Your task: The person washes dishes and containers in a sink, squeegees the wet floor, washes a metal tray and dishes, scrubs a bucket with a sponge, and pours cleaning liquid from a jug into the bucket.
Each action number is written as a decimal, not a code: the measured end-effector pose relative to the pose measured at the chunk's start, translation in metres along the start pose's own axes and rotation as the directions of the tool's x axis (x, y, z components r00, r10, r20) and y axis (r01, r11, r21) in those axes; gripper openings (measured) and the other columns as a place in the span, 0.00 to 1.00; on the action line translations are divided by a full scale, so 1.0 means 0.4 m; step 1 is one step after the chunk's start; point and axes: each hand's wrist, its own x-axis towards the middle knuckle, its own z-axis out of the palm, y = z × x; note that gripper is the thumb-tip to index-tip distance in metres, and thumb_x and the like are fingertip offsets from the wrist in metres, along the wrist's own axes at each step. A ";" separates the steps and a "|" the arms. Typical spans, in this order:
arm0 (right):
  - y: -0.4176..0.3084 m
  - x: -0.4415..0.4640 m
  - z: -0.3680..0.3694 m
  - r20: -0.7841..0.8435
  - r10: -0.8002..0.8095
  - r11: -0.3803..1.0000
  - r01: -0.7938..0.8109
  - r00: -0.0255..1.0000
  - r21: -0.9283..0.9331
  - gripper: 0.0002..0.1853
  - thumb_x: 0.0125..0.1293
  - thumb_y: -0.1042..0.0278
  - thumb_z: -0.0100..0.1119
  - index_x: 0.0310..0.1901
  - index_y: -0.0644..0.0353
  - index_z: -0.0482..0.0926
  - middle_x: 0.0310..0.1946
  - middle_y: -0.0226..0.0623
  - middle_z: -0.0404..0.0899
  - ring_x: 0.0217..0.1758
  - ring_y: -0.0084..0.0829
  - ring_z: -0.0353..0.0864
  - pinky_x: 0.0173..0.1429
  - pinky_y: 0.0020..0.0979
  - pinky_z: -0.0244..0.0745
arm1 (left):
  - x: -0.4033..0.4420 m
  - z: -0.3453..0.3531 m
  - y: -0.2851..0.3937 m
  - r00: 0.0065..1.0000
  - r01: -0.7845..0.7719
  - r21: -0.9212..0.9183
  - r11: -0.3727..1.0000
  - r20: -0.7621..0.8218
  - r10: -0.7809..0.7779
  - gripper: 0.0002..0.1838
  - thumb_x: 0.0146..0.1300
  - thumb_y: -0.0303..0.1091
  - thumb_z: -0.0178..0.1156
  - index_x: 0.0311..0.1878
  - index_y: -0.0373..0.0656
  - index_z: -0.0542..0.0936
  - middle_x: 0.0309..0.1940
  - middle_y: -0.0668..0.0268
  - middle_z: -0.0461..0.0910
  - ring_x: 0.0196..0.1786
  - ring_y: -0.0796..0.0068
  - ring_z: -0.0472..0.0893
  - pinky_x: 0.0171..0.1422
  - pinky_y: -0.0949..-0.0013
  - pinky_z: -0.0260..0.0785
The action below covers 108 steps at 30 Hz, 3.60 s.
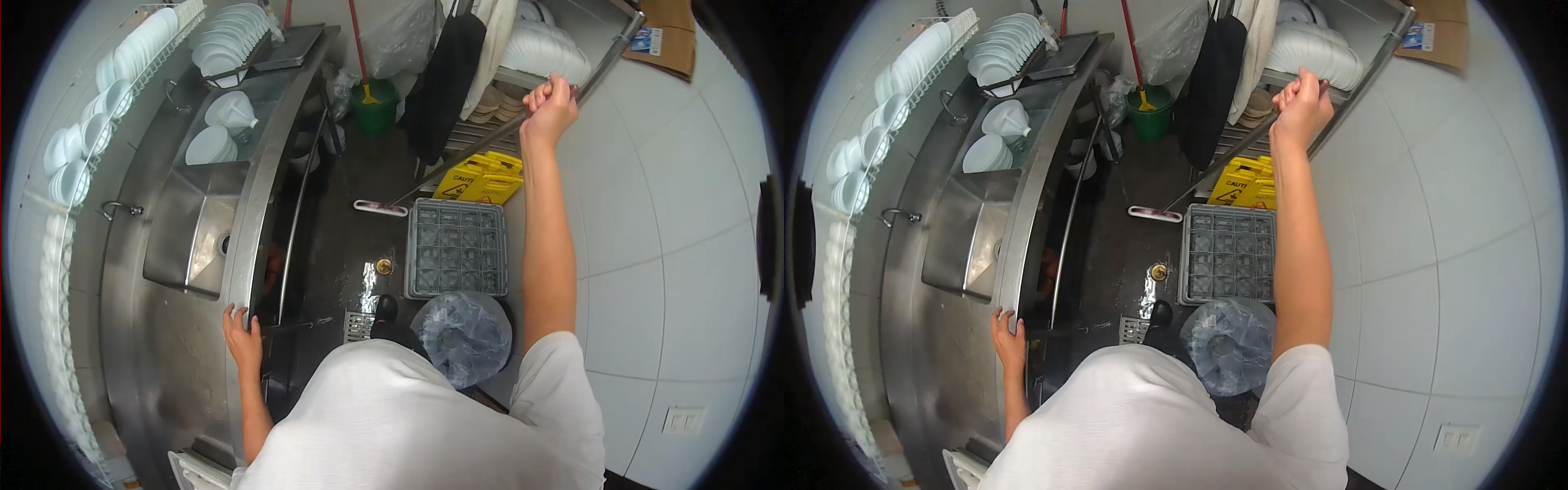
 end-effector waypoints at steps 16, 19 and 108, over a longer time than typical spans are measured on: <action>0.469 0.600 0.021 -0.083 0.059 0.905 -0.088 0.995 -0.416 0.17 0.65 0.66 0.60 0.22 0.52 0.65 0.13 0.28 0.63 0.12 0.25 0.62 0.19 0.32 0.63 | 0.231 0.146 0.045 0.989 0.142 -0.055 0.988 0.049 -0.139 0.12 0.64 0.26 0.65 0.51 0.35 0.83 0.65 0.48 0.75 0.68 0.42 0.74 0.72 0.50 0.66; 0.527 0.745 -0.031 -0.068 -0.136 0.806 0.071 0.988 -0.588 0.20 0.65 0.61 0.62 0.20 0.58 0.67 0.13 0.34 0.69 0.12 0.30 0.68 0.18 0.35 0.67 | 0.387 0.203 0.051 0.994 0.080 -0.096 0.992 0.079 -0.072 0.13 0.63 0.26 0.65 0.51 0.36 0.83 0.65 0.48 0.76 0.67 0.42 0.74 0.72 0.50 0.66; 1.360 -0.023 0.171 0.073 0.974 0.150 0.374 -0.213 -0.915 0.09 0.68 0.75 0.60 0.46 0.65 0.85 0.41 0.50 0.87 0.42 0.48 0.86 0.51 0.44 0.80 | 0.315 0.665 0.274 0.505 0.860 -0.505 0.077 0.819 -0.271 0.18 0.74 0.34 0.60 0.64 0.40 0.79 0.56 0.64 0.85 0.59 0.74 0.79 0.66 0.67 0.70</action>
